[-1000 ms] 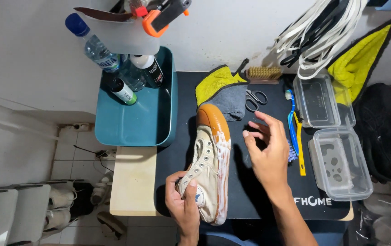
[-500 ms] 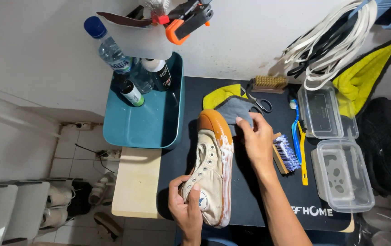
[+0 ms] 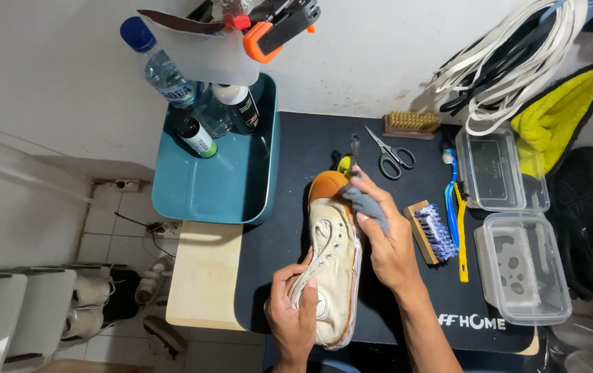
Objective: Cleaning a shoe and applying a white adhesive or cleaning paste to a detached sole using various tools.
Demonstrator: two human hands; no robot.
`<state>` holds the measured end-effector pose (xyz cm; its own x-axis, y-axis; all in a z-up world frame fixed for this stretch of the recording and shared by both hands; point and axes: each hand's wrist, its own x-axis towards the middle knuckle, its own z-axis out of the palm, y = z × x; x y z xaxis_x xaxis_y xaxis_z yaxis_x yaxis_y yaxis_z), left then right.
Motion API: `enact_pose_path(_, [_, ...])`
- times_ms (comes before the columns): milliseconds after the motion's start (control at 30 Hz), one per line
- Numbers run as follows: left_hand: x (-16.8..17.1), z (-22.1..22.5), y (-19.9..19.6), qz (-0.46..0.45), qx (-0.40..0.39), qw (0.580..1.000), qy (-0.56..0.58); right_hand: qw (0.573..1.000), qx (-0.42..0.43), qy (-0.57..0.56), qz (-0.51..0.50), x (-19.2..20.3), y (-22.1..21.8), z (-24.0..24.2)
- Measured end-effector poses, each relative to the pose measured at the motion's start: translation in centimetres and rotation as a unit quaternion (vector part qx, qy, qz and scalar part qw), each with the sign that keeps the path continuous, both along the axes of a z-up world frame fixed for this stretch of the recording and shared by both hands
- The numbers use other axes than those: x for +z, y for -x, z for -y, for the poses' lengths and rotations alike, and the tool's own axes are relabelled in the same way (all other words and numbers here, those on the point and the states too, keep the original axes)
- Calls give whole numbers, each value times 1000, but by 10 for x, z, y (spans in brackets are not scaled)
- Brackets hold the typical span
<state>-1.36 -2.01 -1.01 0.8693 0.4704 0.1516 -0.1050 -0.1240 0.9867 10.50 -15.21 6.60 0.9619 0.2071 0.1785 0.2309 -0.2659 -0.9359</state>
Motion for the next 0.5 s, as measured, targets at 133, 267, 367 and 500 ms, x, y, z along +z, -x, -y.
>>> enact_pose_path(133, [-3, 2, 0, -25, 23, 999, -16, 995, 36, 48, 85, 3, 7, 5])
enact_pose_path(267, [4, 5, -1, -47, 20, 999, 15, 981, 62, 95, 155, 5, 24, 10])
enact_pose_path(367, [5, 7, 0, -35, 23, 999, 25, 990, 32, 46, 129, -5, 44, 16])
enact_pose_path(500, [-15, 1, 3, -53, 81, 995, -11, 962, -94, -257, -23, -24, 65, 28])
